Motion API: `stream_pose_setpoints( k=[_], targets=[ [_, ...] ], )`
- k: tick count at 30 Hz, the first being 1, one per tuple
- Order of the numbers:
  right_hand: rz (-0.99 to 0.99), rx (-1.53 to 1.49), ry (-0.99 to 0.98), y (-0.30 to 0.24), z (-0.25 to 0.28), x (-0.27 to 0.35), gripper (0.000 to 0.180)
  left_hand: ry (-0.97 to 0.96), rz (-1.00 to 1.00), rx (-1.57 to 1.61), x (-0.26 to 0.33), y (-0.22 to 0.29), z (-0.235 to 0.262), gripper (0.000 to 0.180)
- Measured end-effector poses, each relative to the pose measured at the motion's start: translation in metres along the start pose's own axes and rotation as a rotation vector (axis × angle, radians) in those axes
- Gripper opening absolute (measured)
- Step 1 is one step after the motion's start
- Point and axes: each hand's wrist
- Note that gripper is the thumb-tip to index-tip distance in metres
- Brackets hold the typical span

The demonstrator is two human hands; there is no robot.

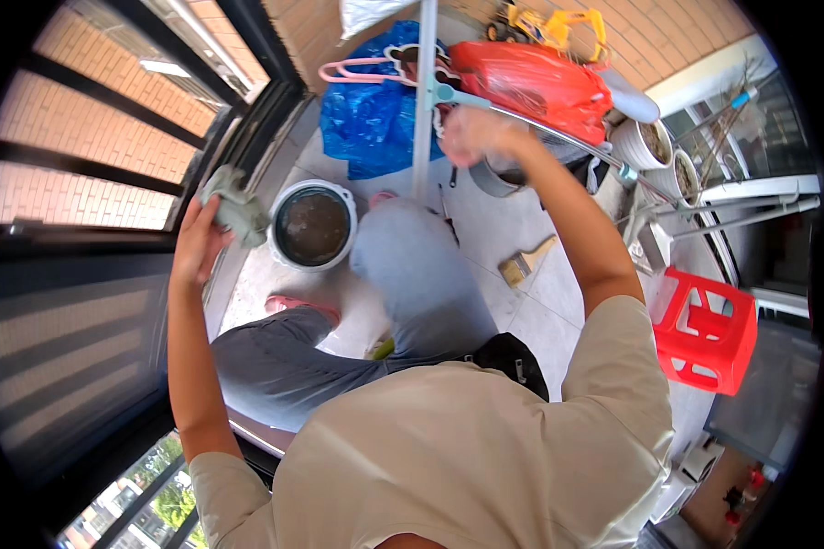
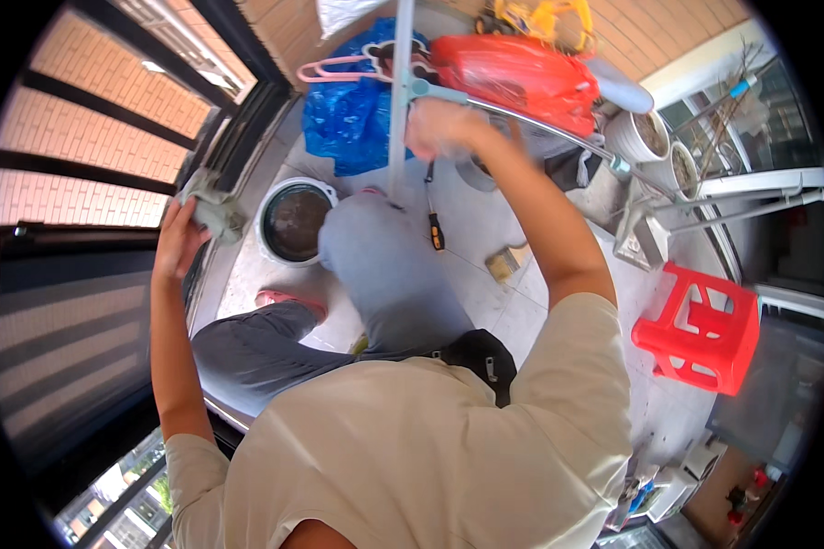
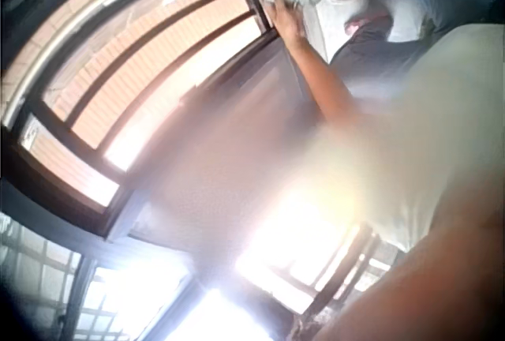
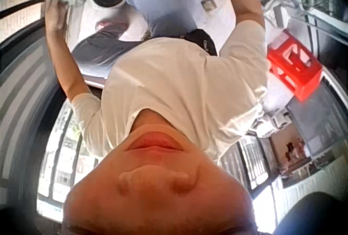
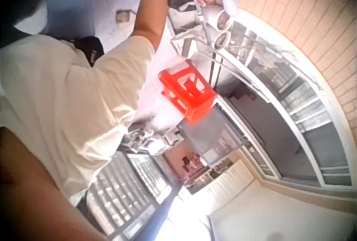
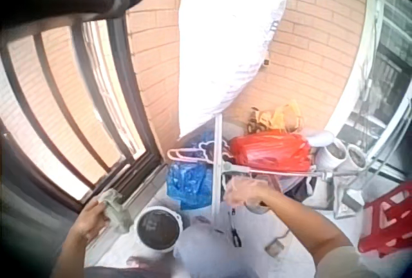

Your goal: The person sits on the balcony floor and uses a screwdriver to scrape debris from the window frame track. They repeatedly wipe the track with a cloth and dip the cloth into a bucket of water to clean the area.

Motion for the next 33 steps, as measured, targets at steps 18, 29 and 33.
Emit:
stream_pose_setpoints(
  k=[18, 29, 33],
  targets=[
    [-0.747, -0.570, 0.383, 0.238, -0.326, 0.005, 0.031, -0.126, 0.229, 0.475, -0.028, 0.005, -0.050, 0.038],
    [0.307, -0.594, 0.811, -0.013, -0.091, 0.099, 0.018, -0.356, 0.193, 0.706, 0.024, 0.021, -0.090, 0.038],
    [0.634, -0.442, 0.780, -0.120, -0.075, 0.044, 0.028, -0.361, 0.196, 0.805, 0.039, 0.019, -0.113, 0.035]
  ],
)
Point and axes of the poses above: each hand's wrist, its own x-axis away from the middle knuckle, its own z-axis out of the back of the hand, y = z × x, and after that the axes turned 15 degrees about z, right-handed
